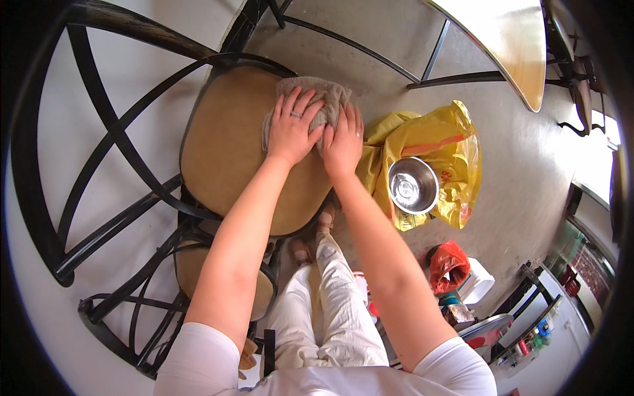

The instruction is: The person washes a cloth in a sink and wrings it out. They then wipe the surface of a round dining table and the seats and backs of several chairs using the damp cloth.

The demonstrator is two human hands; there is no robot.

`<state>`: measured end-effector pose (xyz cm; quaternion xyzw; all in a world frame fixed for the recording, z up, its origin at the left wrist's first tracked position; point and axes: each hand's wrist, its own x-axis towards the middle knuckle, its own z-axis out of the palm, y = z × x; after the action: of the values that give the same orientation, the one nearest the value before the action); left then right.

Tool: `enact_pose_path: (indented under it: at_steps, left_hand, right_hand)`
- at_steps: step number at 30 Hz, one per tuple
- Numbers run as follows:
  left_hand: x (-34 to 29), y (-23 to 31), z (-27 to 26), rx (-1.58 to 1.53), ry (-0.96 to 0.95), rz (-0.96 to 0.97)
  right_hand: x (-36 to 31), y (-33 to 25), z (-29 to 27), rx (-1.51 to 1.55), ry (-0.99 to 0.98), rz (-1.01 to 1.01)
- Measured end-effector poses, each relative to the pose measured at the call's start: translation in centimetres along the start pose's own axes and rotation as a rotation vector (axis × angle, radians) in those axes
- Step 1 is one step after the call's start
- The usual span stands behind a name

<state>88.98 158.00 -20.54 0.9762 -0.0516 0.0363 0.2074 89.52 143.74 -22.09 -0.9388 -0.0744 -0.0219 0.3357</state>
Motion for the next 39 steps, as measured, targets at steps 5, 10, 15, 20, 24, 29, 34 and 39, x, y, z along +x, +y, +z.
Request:
enact_pose_path:
  at_steps: [5,10,15,20,24,29,34,39]
  left_hand:
    - [-8.1,2.0,-0.7,-0.05,-0.063,-0.061]
    - [-18.7,2.3,-1.8,-0.069,-0.104,-0.093]
    - [-28.2,1.3,-2.7,-0.044,-0.232,-0.106]
    - [-20.0,0.0,-3.9,-0.025,-0.078,-0.27]
    - [-9.3,-4.6,-3.6,0.136,0.091,-0.324]
    - [-3.9,-11.4,-4.7,0.222,0.206,-0.32]
    - [-3.9,-15.9,-6.1,0.167,0.255,-0.428]
    - [-7.1,-15.7,-5.4,0.216,0.349,-0.622]
  right_hand:
    - [-8.8,-2.0,-0.2,-0.024,0.036,0.092]
    - [-19.5,-4.9,0.8,0.11,-0.047,0.183]
    - [-26.7,-4.9,0.2,0.038,-0.289,0.034]
    - [-16.6,-4.6,-0.4,-0.134,-0.267,-0.13]
    - [-4.7,-7.6,2.4,-0.224,-0.111,-0.136]
    - [3.3,-10.4,8.7,-0.118,-0.021,-0.325]
    - [7.4,-13.7,11.8,-0.143,-0.123,-0.492]
    - [7.9,-16.3,14.0,-0.103,-0.262,-0.624]
